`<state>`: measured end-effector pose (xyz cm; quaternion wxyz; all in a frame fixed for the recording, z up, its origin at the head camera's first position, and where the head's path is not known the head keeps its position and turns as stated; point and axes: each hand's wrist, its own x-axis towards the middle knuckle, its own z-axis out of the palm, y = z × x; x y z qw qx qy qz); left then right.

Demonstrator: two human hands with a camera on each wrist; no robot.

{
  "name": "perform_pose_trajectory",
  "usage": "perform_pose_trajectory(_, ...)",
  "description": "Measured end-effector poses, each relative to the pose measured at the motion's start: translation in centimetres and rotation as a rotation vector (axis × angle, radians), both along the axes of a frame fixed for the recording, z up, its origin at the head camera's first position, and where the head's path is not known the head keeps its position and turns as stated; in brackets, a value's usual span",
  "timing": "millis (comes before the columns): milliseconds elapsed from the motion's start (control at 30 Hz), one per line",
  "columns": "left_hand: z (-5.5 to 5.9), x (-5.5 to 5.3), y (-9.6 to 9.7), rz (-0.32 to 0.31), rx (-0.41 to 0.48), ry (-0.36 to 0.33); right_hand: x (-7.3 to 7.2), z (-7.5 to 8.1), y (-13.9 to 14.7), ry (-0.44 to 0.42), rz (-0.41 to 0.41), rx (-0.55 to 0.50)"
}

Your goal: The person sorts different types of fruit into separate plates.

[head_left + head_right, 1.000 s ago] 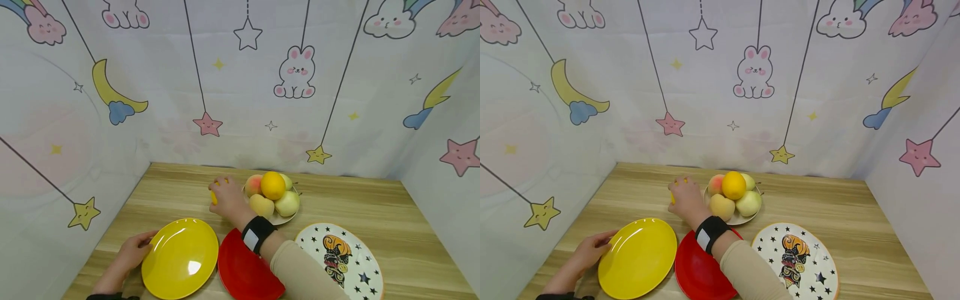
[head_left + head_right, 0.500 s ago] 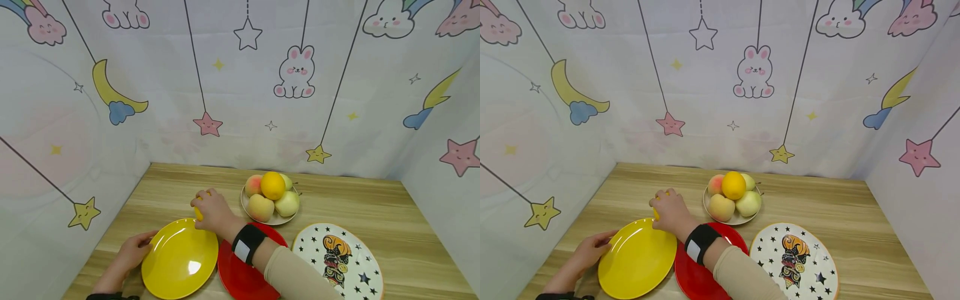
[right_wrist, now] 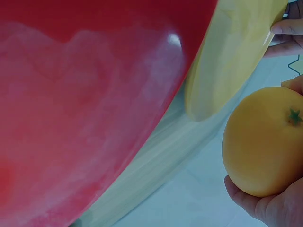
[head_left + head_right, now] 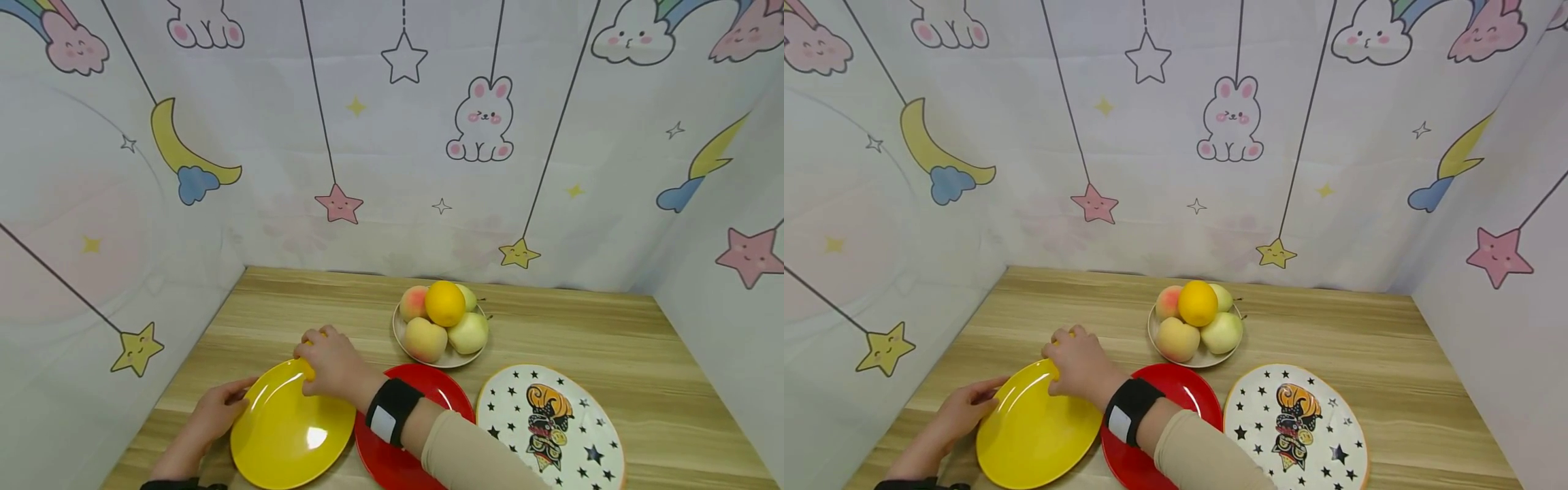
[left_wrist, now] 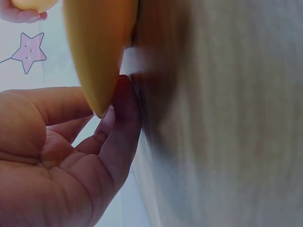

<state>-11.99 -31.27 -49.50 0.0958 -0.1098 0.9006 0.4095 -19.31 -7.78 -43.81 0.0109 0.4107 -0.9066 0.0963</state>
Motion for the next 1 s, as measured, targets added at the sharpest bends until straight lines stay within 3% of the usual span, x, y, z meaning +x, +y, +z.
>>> perform_pose_trajectory(400, -0.1, 0.0, -0.1, -0.006, -0.012, 0.028, 1.2, -1.1, -0.9, -0.011, 0.045, 0.062)
perform_pose_trajectory(800, -0.1, 0.0, -0.1, -0.012, -0.023, 0.032, 1.4, -1.6, -1.5, -0.02, 0.069, 0.08)
perform_pose_trajectory(1000, -0.1, 0.0, 0.0, -0.007, -0.019, 0.017, 1.6, -2.1, -1.6, -0.065, 0.07, 0.097)
